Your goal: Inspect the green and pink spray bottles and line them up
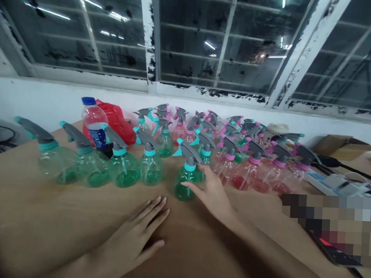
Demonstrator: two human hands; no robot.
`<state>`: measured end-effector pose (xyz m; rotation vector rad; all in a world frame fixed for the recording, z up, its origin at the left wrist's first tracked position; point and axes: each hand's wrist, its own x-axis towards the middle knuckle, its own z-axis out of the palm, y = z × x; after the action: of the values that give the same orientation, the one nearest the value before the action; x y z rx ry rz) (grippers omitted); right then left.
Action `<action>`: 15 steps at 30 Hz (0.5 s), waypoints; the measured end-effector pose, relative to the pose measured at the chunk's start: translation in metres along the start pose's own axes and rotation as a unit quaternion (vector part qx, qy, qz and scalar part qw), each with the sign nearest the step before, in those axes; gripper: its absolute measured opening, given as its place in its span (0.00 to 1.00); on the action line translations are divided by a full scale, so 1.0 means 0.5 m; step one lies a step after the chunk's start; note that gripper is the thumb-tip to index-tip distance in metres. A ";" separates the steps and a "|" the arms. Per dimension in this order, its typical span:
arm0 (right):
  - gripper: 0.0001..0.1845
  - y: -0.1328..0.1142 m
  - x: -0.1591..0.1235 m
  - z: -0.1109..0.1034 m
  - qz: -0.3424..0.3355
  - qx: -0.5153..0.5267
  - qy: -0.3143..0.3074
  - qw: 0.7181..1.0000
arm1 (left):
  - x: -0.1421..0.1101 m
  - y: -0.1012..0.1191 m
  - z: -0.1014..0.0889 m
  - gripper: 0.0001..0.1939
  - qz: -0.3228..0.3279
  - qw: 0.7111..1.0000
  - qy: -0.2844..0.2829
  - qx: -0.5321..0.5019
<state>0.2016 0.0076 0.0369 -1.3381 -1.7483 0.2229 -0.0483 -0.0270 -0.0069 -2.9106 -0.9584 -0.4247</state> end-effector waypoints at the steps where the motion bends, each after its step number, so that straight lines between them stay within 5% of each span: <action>1: 0.28 -0.003 0.010 0.014 -0.005 0.002 0.006 1.000 | -0.008 0.000 -0.004 0.28 0.004 1.000 0.000 0.002; 15: 0.31 -0.001 0.092 0.100 -0.022 0.002 0.042 0.999 | -0.016 -0.005 -0.010 0.28 0.014 0.999 0.023 0.029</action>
<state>0.1643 0.0641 0.0327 -1.2856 -1.7042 0.1431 -0.0569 -0.0303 -0.0045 -2.8460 -0.9069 -0.4518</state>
